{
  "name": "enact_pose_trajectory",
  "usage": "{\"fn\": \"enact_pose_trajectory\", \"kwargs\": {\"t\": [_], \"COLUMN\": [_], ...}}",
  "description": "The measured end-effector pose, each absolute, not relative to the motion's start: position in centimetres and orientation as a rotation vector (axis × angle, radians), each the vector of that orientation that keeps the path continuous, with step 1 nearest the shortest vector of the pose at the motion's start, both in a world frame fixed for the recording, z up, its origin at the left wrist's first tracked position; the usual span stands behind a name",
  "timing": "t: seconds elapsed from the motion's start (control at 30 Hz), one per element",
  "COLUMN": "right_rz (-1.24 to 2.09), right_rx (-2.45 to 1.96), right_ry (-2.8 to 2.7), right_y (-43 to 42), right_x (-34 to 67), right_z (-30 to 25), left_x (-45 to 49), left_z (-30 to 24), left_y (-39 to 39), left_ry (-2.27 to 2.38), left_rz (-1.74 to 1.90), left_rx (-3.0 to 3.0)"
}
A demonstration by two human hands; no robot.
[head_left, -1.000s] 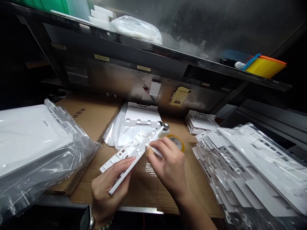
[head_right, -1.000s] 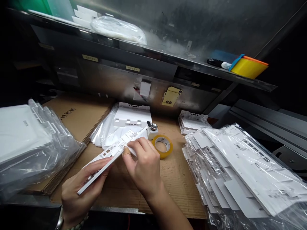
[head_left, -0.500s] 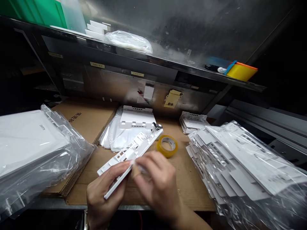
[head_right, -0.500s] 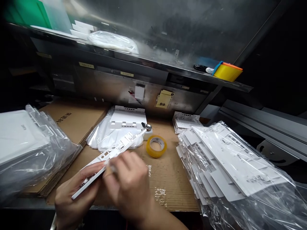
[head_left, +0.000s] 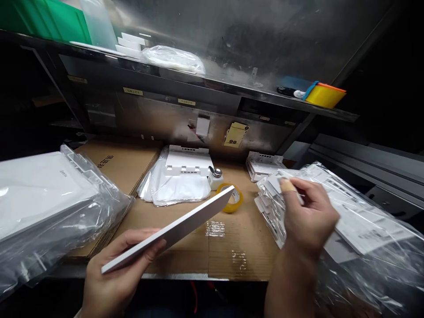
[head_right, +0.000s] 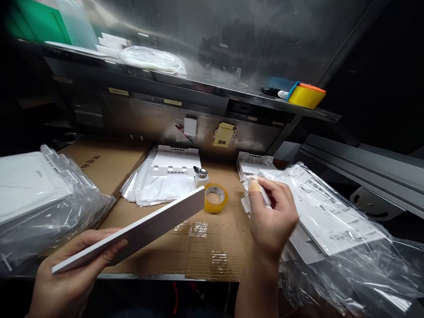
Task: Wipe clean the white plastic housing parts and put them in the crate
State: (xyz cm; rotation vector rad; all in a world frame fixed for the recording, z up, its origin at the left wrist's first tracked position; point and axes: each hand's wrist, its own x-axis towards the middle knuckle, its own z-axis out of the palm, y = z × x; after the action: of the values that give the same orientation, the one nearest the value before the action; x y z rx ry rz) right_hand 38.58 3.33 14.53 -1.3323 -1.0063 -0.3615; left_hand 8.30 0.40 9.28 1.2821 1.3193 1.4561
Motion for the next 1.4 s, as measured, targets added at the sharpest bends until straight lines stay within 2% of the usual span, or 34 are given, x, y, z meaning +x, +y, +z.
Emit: {"fn": "enact_pose_trajectory", "kwargs": {"t": [0.2, 0.6, 0.73, 0.83, 0.93, 1.03, 1.1, 1.2, 1.4], "right_rz": [0.011, 0.722, 0.853, 0.824, 0.624, 0.534, 0.627, 0.773, 0.432], "right_rx": [-1.259, -1.047, -1.088, -1.048, -1.050, -1.079, -1.074, -1.053, -0.962], "right_ry": [-0.921, -1.393, -1.559, -1.432, -1.312, -1.335, -1.406, -1.534, -1.785], "right_y": [-0.5, -1.4, -0.3, 0.2, 0.0, -0.9, -1.5, -2.3, -2.7], "right_x": [36.6, 30.8, 29.8, 29.5, 29.2, 28.9, 28.8, 28.8, 25.7], "right_z": [13.8, 13.3, 12.2, 11.2, 9.8, 8.5, 7.9, 8.1, 10.4], "left_x": [8.4, 8.3, 7.6, 7.3, 7.8, 8.4, 8.5, 8.4, 10.3], "left_z": [10.7, 10.5, 9.3, 7.9, 7.5, 8.3, 9.1, 9.8, 11.2], "left_y": [0.5, -0.1, 0.4, 1.5, 2.7, 3.5, 4.0, 4.6, 4.8], "left_ry": [1.289, 1.189, 1.081, 1.015, 0.919, 0.607, 0.457, 0.403, 0.313], "left_rz": [1.419, 1.406, 1.388, 1.509, 1.663, 1.362, 1.173, 1.099, 1.064], "left_rx": [1.245, 1.438, 1.635, 1.584, 0.959, 0.419, 0.288, 0.209, 0.189]}}
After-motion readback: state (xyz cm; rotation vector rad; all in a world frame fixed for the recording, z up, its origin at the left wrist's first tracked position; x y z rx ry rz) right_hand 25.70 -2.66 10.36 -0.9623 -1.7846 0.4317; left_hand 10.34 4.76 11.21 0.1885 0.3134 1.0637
